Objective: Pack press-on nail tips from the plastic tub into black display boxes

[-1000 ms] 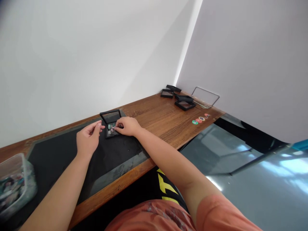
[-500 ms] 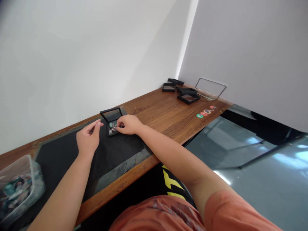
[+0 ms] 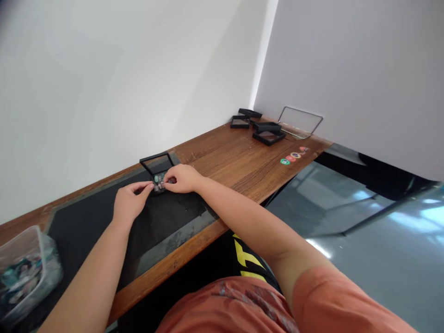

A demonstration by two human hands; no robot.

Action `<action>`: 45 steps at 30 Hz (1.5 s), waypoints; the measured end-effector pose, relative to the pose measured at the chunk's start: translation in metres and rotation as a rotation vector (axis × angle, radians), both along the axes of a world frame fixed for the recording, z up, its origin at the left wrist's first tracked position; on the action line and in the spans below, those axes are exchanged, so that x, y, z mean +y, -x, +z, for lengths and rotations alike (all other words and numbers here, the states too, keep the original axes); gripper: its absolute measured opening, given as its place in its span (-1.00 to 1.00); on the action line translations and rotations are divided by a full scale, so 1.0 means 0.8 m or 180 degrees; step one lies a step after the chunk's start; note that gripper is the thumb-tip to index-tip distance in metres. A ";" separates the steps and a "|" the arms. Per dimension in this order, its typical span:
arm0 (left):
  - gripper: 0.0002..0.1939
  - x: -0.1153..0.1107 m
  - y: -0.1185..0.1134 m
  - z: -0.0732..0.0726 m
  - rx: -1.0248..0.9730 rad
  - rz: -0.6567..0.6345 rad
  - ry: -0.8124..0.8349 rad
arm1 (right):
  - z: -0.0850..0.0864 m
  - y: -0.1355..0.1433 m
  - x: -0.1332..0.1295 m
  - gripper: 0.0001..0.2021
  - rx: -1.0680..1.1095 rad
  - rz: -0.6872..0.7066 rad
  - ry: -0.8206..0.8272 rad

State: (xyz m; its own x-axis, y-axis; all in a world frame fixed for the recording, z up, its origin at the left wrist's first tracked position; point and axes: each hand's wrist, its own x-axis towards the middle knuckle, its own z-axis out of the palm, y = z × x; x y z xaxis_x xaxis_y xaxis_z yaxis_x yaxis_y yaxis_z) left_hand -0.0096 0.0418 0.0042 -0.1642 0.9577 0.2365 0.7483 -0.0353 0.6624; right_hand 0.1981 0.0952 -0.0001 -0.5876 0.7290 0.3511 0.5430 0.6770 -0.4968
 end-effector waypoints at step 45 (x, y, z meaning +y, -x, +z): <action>-0.68 0.008 0.006 -0.005 0.0118 0.0030 0.0103 | -0.006 -0.014 0.017 -0.83 -0.0009 -0.0698 -0.0178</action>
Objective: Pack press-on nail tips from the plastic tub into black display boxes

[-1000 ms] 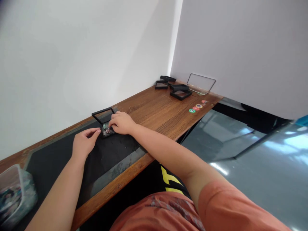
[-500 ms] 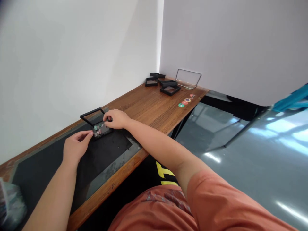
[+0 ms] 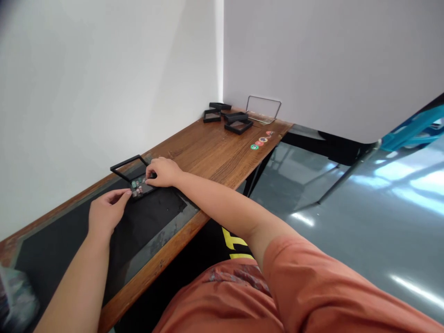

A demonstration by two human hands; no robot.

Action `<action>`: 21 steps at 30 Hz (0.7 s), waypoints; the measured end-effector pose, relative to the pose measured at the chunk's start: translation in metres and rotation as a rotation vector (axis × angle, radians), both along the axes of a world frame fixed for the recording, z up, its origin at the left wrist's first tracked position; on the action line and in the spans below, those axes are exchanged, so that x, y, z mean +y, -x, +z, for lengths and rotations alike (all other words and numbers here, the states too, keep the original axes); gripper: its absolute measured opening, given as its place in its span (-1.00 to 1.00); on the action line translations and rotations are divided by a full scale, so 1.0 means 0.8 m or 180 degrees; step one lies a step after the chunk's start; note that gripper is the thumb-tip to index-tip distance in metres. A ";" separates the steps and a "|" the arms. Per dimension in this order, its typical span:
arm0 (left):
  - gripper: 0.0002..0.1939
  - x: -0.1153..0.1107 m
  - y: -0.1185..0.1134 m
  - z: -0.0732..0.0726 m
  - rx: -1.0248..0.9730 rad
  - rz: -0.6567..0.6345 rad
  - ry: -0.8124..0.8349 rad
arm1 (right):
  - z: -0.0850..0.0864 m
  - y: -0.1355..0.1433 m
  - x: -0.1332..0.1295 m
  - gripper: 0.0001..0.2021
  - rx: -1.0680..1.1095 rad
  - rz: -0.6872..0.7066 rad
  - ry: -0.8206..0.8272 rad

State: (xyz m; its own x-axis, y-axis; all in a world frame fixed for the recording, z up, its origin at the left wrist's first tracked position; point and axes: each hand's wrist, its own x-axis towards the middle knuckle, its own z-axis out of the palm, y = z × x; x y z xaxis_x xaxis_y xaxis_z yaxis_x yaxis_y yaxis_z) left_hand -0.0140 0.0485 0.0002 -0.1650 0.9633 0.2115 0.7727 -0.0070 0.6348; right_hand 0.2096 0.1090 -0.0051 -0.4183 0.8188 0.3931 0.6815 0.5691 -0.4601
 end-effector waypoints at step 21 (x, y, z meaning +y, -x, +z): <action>-0.68 -0.003 -0.003 0.002 0.0000 -0.0044 -0.0019 | -0.002 0.015 -0.005 -0.82 -0.0138 0.0062 -0.0062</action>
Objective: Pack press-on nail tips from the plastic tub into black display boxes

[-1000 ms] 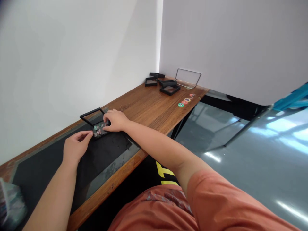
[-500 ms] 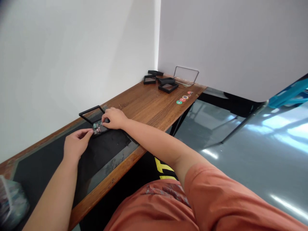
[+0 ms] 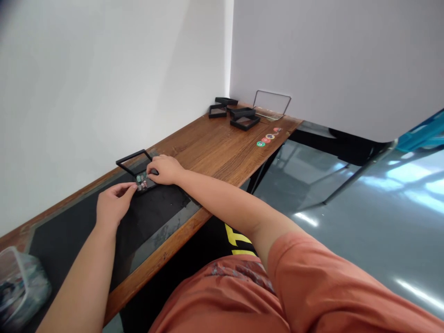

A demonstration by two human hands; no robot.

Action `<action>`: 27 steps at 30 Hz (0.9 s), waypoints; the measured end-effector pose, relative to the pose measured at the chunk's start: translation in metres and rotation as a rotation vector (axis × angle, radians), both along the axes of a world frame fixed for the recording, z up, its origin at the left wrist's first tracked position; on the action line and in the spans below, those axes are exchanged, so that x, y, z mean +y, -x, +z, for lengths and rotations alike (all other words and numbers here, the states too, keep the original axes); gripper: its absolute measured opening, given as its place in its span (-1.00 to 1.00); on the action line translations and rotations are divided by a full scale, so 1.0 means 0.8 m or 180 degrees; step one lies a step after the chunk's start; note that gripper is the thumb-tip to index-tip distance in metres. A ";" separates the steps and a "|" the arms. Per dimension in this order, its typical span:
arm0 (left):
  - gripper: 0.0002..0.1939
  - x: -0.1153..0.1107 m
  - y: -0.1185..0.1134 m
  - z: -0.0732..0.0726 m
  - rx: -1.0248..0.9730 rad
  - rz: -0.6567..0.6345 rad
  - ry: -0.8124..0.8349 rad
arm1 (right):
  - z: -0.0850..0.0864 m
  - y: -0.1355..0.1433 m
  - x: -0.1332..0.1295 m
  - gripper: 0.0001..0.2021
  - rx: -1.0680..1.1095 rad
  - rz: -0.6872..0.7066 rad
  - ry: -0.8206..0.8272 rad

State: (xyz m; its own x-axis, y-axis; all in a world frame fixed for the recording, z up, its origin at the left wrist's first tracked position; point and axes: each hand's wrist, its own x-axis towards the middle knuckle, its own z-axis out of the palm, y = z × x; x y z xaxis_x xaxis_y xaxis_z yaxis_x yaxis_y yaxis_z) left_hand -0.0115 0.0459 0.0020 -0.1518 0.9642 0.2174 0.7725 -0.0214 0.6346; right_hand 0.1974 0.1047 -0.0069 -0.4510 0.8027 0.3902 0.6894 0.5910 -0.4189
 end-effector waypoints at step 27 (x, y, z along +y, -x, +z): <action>-0.71 -0.001 -0.004 0.004 0.0022 0.0043 0.0073 | 0.010 -0.008 0.002 -0.66 -0.0259 -0.0141 0.0446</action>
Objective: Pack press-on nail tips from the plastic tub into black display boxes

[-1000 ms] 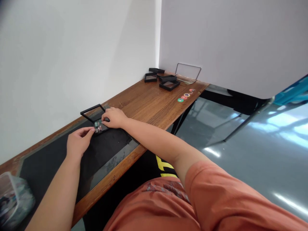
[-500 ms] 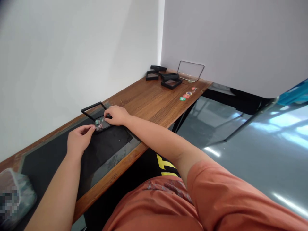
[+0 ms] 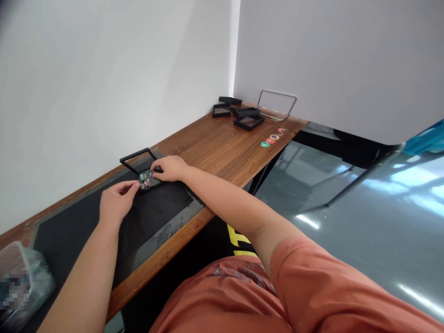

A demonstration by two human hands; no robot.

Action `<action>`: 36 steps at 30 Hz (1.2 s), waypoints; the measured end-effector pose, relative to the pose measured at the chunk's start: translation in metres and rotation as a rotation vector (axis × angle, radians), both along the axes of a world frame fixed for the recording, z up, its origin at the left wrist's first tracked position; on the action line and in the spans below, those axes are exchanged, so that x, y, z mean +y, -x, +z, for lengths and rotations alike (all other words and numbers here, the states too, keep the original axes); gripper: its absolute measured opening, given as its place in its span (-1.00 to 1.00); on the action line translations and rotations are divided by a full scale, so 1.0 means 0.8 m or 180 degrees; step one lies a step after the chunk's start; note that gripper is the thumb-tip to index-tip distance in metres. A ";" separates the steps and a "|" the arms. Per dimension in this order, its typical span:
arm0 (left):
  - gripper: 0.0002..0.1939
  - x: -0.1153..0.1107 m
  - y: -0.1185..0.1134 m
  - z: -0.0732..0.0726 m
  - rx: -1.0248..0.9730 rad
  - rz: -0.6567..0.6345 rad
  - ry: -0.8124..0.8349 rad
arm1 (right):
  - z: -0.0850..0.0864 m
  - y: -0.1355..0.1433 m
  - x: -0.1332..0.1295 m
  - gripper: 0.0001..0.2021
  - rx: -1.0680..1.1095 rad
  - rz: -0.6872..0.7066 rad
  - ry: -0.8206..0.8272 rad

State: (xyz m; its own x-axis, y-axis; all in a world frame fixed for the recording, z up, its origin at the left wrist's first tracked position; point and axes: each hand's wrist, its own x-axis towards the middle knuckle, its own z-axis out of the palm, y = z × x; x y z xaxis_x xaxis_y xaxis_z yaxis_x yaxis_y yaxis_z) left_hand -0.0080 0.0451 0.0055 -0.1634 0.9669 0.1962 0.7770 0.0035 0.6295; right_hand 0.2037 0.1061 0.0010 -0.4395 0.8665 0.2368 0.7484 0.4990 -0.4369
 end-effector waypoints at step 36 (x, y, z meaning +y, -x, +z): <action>-0.67 -0.005 0.000 0.007 0.0138 0.0207 -0.0240 | 0.012 0.008 -0.016 -0.70 -0.0075 -0.0053 0.0080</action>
State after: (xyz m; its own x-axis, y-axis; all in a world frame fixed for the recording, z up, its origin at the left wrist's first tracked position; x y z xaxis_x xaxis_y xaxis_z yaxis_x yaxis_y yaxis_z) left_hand -0.0082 0.0410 0.0114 -0.2151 0.9367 0.2762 0.8032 0.0088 0.5957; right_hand 0.1977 0.0931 0.0105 -0.4302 0.8793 0.2044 0.7668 0.4754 -0.4313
